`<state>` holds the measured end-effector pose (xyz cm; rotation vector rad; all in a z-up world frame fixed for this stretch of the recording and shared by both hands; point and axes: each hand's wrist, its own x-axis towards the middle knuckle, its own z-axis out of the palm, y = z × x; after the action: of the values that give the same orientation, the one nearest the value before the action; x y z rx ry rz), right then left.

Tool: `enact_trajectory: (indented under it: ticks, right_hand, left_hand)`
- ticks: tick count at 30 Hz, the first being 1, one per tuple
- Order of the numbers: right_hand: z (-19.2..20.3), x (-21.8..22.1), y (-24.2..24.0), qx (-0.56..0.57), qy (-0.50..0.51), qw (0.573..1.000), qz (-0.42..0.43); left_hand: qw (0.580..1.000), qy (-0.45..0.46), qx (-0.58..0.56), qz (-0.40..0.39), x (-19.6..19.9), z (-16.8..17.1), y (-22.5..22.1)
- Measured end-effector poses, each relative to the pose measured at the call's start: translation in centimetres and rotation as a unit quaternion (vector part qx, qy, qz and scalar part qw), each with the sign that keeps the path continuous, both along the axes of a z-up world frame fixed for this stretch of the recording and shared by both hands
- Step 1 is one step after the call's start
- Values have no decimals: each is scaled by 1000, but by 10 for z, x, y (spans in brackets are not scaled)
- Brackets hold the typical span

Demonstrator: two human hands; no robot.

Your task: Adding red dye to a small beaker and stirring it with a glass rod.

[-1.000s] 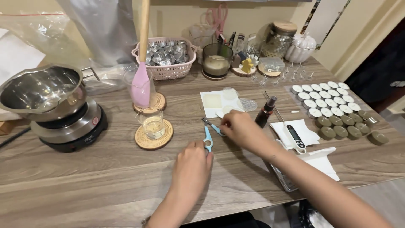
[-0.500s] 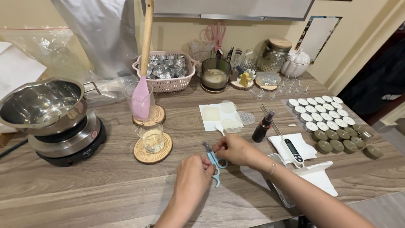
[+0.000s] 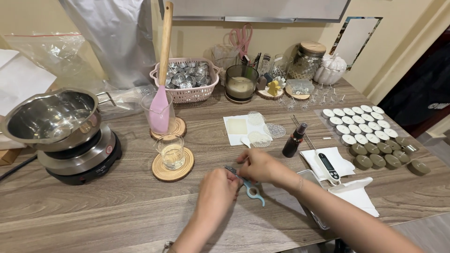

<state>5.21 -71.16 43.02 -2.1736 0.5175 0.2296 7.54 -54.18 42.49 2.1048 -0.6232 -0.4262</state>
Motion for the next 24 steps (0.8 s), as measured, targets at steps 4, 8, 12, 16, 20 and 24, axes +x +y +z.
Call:
enact_trajectory:
  ticks: [4, 8, 12, 16, 20, 24]
  right_hand:
    - [3, -15, 5, -214, -110, 967, 79]
    - [33, -44, 27, -303, 19, 945, 125]
    - [12, -37, 7, -275, 6, 955, 106]
    - [15, -11, -7, -236, 49, 969, 56]
    - [-3, -1, -21, -260, -69, 959, 88]
    - [28, -9, -2, -231, 14, 972, 51]
  left_hand:
    - [996, -92, -14, 6, -6, -19, -3]
    - [991, -132, 8, 12, -11, -16, -2]
    - [982, -191, 9, -4, -9, -8, -6]
    - [974, -226, 26, -15, 2, -11, -16]
    - [961, -277, -5, -6, 11, -6, -17]
    - [946, -323, -28, -3, 15, -10, -19]
